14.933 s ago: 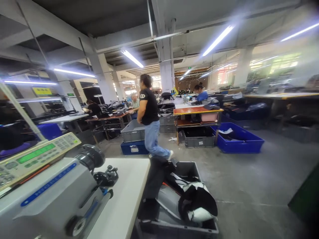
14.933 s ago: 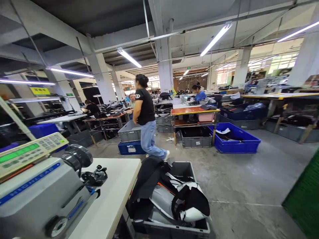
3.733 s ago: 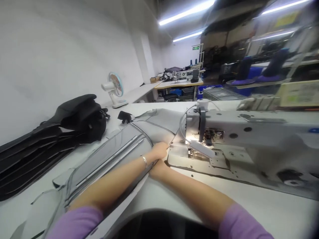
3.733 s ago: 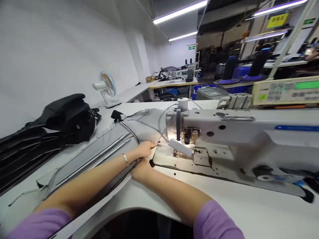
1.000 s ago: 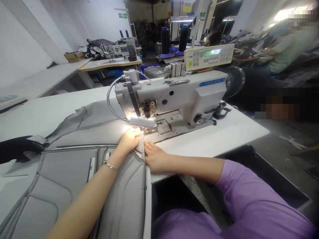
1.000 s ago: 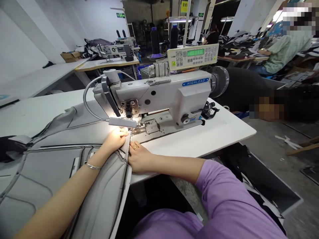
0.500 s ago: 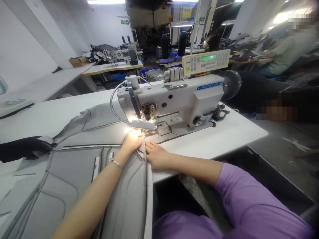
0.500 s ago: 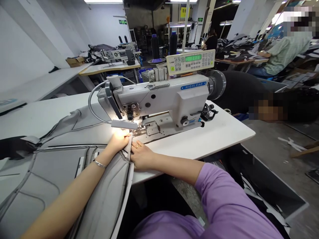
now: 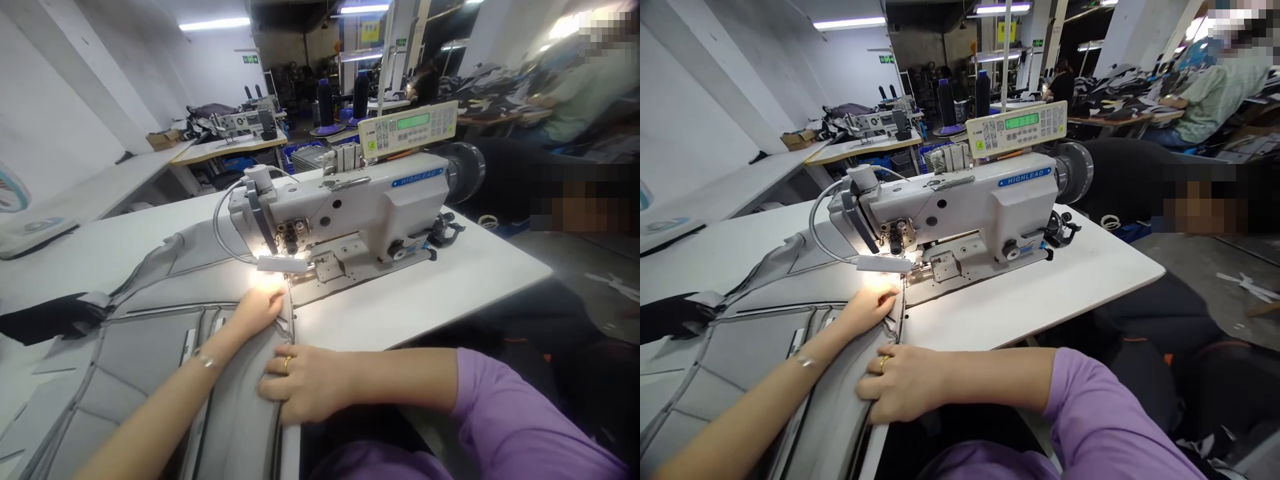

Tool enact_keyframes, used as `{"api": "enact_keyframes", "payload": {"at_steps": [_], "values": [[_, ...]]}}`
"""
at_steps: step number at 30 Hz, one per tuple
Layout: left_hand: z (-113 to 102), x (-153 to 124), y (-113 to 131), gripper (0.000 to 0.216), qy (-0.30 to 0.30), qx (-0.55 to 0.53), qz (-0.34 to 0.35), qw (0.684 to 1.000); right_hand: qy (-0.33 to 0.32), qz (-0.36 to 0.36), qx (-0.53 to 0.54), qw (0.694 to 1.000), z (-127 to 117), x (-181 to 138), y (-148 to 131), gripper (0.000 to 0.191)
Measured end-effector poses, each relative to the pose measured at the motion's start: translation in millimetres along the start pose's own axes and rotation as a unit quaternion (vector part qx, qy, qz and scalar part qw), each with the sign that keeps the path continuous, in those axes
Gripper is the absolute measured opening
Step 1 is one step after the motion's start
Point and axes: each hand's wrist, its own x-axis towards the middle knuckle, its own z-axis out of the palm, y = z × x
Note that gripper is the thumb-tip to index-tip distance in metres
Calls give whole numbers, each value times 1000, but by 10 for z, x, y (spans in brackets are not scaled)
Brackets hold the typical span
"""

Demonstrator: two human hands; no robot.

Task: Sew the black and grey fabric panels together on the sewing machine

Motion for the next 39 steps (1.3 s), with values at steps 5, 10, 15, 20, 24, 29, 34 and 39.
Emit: {"api": "enact_keyframes", "payload": {"at_steps": [5, 10, 15, 20, 24, 29, 34, 39], "values": [[-95, -324, 19, 29, -14, -24, 64, 998, 54, 86, 21, 995, 36, -195, -125, 31], [-90, -340, -29, 35, -57, -33, 69, 995, 37, 201, 46, 978, -35, -367, 51, 18], [-86, -329, -17, 37, -52, -12, 68, 996, 2, 475, 80, 876, 32, -285, 811, 31], [-82, -328, -4, 35, -48, -3, 71, 996, 5, 565, 64, 823, 141, -55, 1301, 32], [-110, -308, 16, 34, -42, 12, 83, 996, 14, 568, 54, 821, 215, 17, 1348, 26], [-117, -297, 17, 35, -40, -3, 88, 995, 3, 506, 62, 860, 127, -65, 1282, 18], [-89, -310, -3, 36, -41, -4, 82, 996, 7, 406, 106, 908, -17, -257, 597, 19], [-117, -309, 20, 31, -33, -22, 91, 995, 139, 239, 154, 949, 34, -347, -151, 18]]}}
